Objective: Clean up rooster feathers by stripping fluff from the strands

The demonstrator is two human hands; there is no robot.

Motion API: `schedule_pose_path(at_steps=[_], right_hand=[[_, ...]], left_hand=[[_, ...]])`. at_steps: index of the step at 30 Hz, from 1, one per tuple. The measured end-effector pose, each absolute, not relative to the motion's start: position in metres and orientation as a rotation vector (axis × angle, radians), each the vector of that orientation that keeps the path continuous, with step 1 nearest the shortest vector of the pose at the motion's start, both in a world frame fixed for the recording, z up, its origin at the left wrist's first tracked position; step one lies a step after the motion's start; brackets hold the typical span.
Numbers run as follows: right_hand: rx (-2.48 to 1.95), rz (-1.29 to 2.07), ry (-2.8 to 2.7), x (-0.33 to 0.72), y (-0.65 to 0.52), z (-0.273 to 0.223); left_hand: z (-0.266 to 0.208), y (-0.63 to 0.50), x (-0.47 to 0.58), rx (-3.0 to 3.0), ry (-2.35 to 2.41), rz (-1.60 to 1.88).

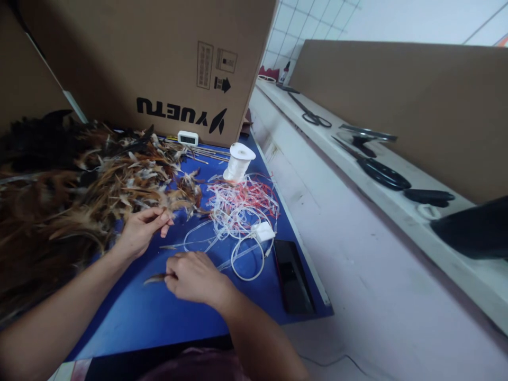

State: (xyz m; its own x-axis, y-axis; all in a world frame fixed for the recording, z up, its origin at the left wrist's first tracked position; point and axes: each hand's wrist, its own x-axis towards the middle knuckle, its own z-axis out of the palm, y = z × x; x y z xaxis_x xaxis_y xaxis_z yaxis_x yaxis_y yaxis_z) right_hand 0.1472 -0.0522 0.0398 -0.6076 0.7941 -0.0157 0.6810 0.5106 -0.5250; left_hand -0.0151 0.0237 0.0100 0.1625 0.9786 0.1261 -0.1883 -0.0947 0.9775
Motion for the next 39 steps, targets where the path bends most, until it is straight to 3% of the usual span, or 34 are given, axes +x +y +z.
schedule_pose_path(at_steps=[10, 19, 39], right_hand=[[-1.291, 1.391, -1.409, 0.161, -0.024, 0.028], [-1.267, 1.362, -1.117, 0.163, -0.013, 0.022], [-1.216, 1.375, -1.169, 0.161, -0.012, 0.018]], left_hand=[[0.013, 0.025, -0.016, 0.999, 0.860, 1.252], [0.014, 0.023, -0.013, 0.954, 0.833, 1.201], [0.010, 0.014, -0.007, 1.168, 0.885, 1.044]])
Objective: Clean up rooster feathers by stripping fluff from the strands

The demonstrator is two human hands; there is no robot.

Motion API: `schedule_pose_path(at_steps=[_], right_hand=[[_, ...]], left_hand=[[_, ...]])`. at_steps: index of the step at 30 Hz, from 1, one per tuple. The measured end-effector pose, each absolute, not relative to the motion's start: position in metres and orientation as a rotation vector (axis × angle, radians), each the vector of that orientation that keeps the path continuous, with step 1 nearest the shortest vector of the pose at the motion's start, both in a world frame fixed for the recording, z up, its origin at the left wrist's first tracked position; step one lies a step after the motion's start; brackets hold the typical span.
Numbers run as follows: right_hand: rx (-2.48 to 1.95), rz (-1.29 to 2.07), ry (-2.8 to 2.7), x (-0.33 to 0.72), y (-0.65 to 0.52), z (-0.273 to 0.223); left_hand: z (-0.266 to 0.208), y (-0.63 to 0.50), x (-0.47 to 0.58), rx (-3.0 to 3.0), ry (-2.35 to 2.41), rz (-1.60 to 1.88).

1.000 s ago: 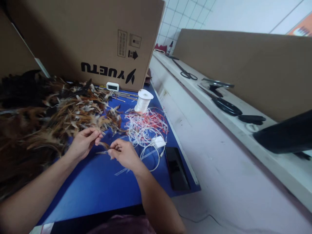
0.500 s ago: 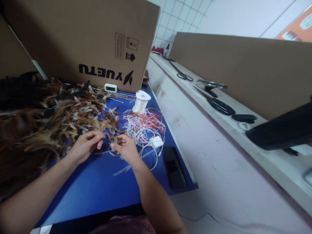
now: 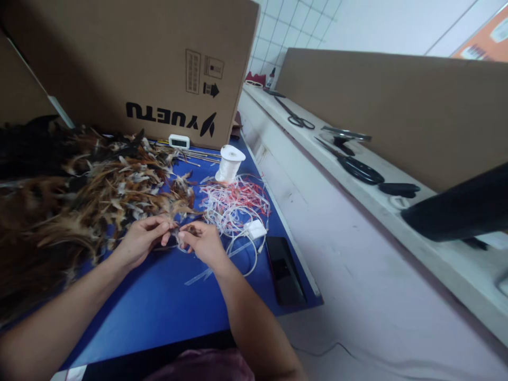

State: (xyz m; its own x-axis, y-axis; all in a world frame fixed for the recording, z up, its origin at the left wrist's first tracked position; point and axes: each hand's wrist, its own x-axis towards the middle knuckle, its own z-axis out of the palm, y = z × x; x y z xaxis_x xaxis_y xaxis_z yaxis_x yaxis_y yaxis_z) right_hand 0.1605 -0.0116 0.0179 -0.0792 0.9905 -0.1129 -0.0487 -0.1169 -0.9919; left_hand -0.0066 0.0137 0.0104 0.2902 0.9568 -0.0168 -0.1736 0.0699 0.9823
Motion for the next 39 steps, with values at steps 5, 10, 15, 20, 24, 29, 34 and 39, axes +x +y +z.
schedule_pose_path(at_steps=[5, 10, 15, 20, 24, 29, 34, 39], right_hand=[[-1.225, 1.312, -1.172, 0.164, -0.011, 0.023], [-1.235, 1.235, -1.165, 0.168, -0.012, 0.026], [-1.269, 1.166, -1.157, 0.171, -0.012, 0.029], [-1.308, 1.109, -1.163, 0.173, -0.011, 0.027], [-1.317, 1.098, -1.188, 0.173, -0.011, 0.023], [-1.329, 1.086, -1.211, 0.173, -0.012, 0.020], [-1.344, 1.072, -1.214, 0.173, -0.012, 0.017], [-1.374, 1.025, -1.217, 0.175, -0.011, 0.017]], left_hand=[[0.009, 0.019, -0.010, 1.173, 0.919, 1.096], [0.010, 0.020, -0.011, 1.142, 0.937, 1.126], [0.013, 0.020, -0.011, 1.089, 0.949, 1.161], [0.014, 0.022, -0.012, 1.028, 0.951, 1.181], [0.013, 0.022, -0.011, 1.023, 0.950, 1.215], [0.009, 0.023, -0.011, 1.075, 0.987, 1.243], [0.010, 0.023, -0.011, 1.103, 1.021, 1.262], [0.014, 0.025, -0.012, 1.081, 1.039, 1.281]])
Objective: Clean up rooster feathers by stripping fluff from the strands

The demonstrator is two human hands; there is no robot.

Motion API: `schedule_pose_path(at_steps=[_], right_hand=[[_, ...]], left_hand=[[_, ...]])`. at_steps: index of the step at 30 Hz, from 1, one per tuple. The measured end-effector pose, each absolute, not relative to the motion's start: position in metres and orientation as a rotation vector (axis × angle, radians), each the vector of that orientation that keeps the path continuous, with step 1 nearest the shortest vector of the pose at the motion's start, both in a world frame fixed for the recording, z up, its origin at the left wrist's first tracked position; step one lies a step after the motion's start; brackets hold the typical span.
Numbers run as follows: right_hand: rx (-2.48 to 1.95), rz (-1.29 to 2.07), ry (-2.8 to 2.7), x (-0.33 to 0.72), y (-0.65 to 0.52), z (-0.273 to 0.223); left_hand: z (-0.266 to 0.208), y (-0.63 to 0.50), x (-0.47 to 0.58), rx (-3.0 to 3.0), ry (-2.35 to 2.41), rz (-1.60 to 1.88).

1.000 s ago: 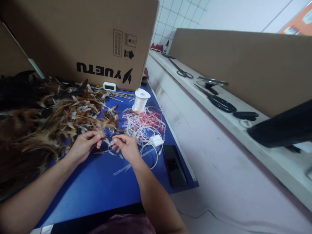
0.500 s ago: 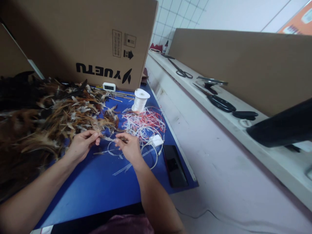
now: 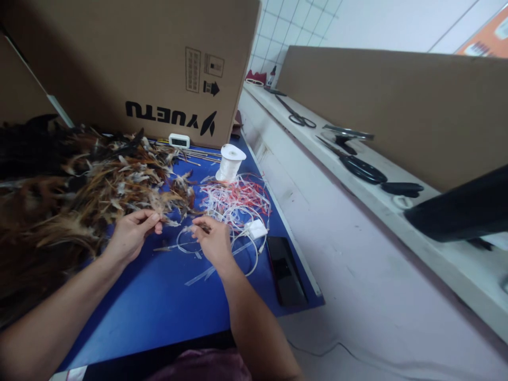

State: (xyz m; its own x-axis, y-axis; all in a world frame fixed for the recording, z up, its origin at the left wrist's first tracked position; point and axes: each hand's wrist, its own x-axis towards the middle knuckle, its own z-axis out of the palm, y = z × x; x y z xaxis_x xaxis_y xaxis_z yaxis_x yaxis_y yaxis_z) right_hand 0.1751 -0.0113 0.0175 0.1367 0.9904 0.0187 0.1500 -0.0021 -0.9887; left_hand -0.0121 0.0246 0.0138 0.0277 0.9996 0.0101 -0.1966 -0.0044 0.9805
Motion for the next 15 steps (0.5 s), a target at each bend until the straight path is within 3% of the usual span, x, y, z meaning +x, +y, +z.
schedule_pose_path(at_steps=[15], right_hand=[[-1.397, 0.739, -1.303, 0.1787, -0.0126, 0.0200]], left_hand=[[0.0087, 0.0240, -0.0104, 1.136, 1.064, 1.277]])
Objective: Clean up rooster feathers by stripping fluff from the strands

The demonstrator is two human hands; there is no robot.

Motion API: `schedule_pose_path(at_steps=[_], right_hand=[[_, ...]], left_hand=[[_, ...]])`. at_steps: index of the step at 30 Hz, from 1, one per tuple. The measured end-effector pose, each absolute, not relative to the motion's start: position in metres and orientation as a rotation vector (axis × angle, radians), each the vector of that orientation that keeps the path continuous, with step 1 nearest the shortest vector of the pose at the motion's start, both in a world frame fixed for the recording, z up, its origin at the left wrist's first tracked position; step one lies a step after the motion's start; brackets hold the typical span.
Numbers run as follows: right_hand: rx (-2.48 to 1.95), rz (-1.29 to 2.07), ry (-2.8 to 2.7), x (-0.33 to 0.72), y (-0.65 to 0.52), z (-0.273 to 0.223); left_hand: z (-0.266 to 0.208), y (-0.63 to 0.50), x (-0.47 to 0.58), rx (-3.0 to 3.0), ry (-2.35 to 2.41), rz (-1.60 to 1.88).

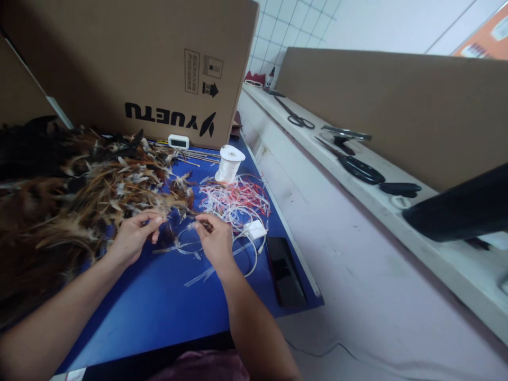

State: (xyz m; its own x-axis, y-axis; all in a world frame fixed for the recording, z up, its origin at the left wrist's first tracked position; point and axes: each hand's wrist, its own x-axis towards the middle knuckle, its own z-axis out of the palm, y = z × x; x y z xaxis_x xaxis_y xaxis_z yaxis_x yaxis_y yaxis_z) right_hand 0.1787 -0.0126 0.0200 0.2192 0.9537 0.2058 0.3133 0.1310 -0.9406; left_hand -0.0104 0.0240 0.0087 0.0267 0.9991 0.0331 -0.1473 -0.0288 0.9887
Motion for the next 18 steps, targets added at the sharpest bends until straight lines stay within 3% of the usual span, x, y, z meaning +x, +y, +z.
schedule_pose_path(at_steps=[5, 18], right_hand=[[-1.345, 0.615, -1.329, 0.175, -0.018, 0.031], [-1.171, 0.396, -1.651, 0.169, -0.028, 0.039]], left_hand=[[0.008, 0.023, -0.011, 1.211, 1.102, 1.277], [0.024, 0.007, -0.003, 1.051, 0.895, 0.842]])
